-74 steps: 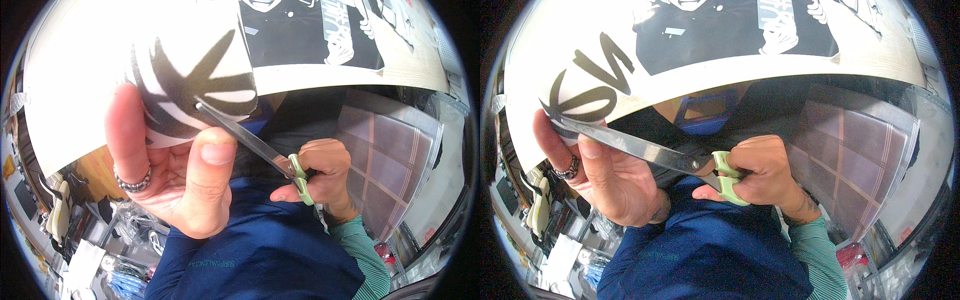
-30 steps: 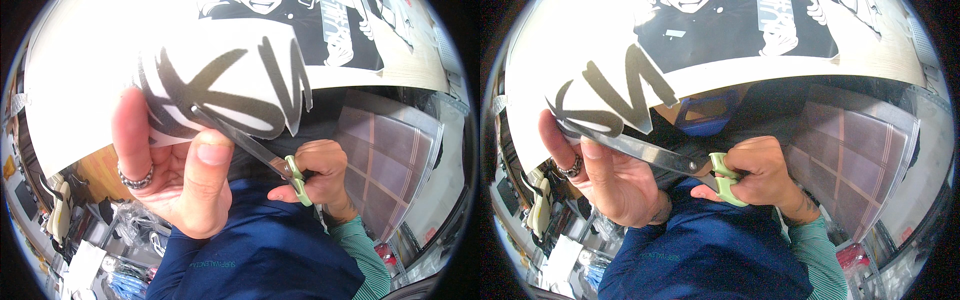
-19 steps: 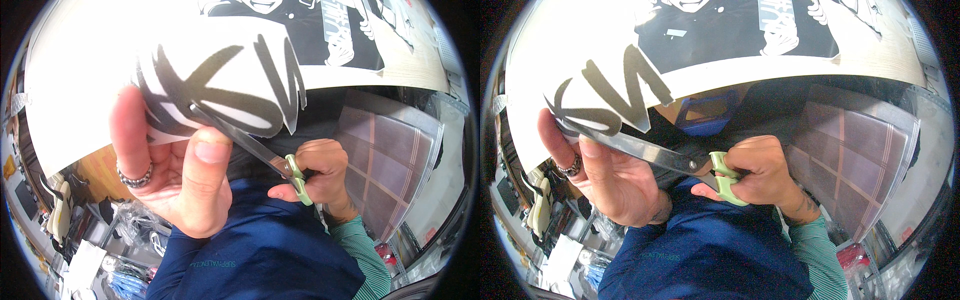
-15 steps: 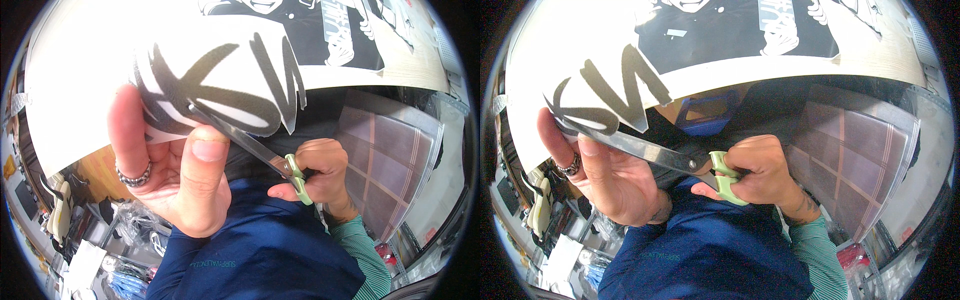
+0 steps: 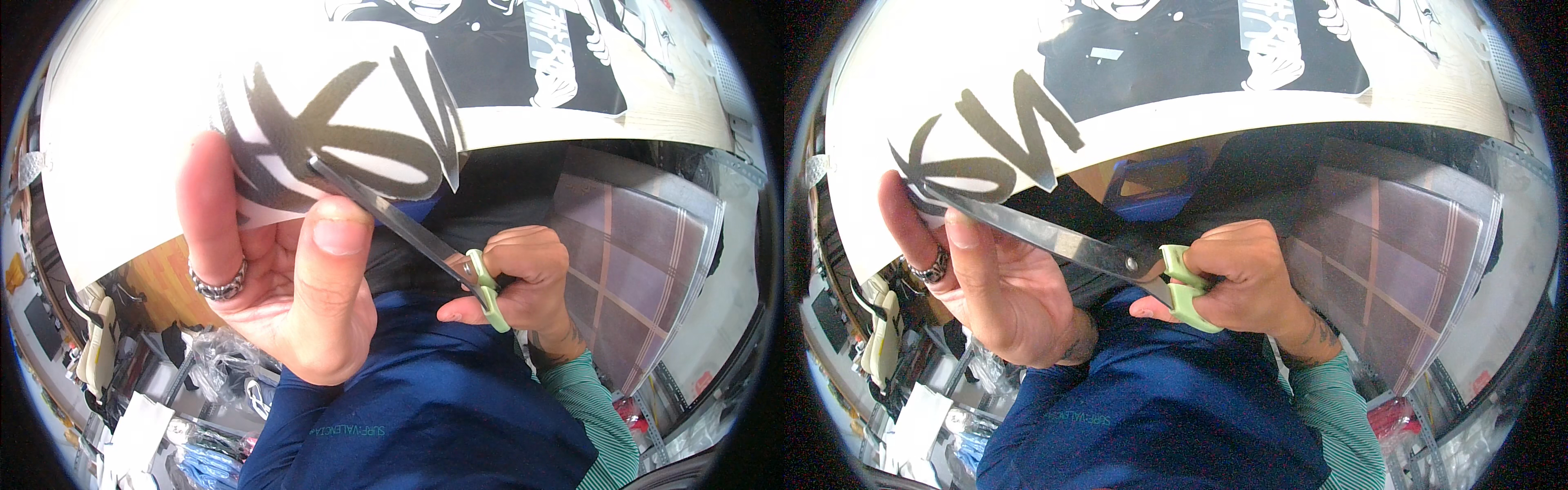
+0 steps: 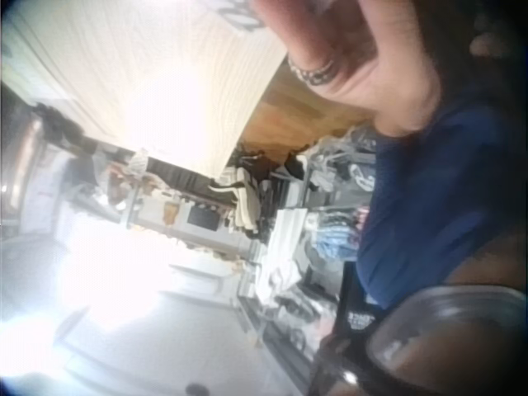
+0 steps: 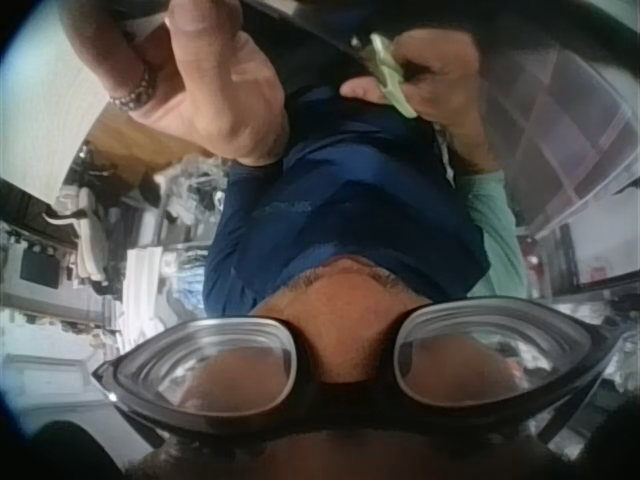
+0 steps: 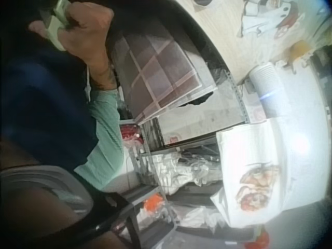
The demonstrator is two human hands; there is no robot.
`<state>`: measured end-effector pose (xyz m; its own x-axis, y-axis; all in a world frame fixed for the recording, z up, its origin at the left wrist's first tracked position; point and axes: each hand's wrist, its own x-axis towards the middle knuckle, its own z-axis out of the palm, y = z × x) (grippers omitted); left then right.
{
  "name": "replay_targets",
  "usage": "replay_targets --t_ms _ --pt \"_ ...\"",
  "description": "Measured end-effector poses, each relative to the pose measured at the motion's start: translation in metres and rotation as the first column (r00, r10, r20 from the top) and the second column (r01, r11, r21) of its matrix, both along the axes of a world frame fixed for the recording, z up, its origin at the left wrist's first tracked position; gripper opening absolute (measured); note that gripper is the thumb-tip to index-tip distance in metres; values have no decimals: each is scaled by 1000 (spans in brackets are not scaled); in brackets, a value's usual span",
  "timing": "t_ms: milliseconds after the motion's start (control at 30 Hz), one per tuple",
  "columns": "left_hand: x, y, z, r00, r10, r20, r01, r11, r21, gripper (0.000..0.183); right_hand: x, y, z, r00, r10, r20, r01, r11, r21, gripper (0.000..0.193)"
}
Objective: The person uses green-handled scissors to cut out a black graphic sticker from a white backing sheet. They rotate the sheet and trim around the design, then peel away the excess backing to reveal the cutout.
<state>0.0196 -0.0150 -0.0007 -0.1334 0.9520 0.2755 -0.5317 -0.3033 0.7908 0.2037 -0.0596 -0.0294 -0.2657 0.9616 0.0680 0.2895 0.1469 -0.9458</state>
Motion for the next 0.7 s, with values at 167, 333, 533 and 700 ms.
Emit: replay_targets --t_ms 167,333,533,700 --pt "2 0 1 998 55 -3 -55 998 -29 51 2 4 4 999 37 -4 -37 999 -14 52" --pt "-5 8 1 998 42 40 -42 999 -1 52 7 0 2 996 71 45 -71 997 -8 47" --pt "-3 10 -1 979 -45 201 40 999 31 54 10 -2 -2 995 27 -97 -31 999 -43 36" --pt "-1 12 -1 944 -169 284 166 986 34 56 -13 -11 17 717 -486 -500 227 840 -493 38"
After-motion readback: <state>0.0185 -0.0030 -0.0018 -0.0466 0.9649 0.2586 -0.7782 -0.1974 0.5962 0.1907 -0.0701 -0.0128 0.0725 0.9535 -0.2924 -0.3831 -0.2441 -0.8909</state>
